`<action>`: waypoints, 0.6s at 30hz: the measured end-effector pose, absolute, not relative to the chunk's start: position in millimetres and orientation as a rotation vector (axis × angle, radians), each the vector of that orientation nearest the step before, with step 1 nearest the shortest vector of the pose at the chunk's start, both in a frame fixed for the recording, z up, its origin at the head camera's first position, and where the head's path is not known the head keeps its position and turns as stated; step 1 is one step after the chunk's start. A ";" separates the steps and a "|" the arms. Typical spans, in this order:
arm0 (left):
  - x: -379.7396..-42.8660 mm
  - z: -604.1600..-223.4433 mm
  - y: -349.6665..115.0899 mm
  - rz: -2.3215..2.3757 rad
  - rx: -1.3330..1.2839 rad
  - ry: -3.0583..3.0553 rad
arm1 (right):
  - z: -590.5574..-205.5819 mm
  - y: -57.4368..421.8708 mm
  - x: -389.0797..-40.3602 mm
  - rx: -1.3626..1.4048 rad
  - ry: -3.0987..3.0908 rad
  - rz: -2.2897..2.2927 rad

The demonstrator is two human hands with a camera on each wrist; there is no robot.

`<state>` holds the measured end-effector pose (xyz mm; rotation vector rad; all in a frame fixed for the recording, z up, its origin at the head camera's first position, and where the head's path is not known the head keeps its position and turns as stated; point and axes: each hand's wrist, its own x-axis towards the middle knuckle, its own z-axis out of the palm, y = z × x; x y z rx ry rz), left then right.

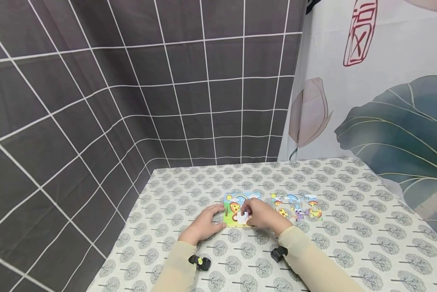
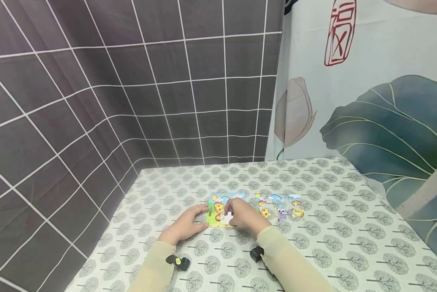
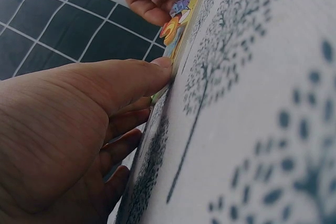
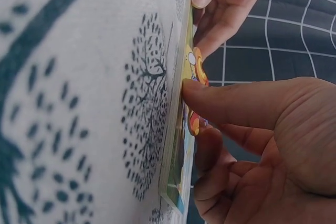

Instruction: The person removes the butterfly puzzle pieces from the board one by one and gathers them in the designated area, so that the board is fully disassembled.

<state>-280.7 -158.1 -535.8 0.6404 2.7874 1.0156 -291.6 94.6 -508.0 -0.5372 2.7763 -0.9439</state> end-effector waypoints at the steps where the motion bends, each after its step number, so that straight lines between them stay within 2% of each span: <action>1: -280.8 -536.1 -158.2 1.017 0.641 2.787 | -508.0 94.7 -292.2 -0.535 2.780 -0.938; 18: -281.9 -538.5 -158.6 1.024 0.634 2.777 | -505.4 106.4 -292.3 -0.603 2.786 -0.899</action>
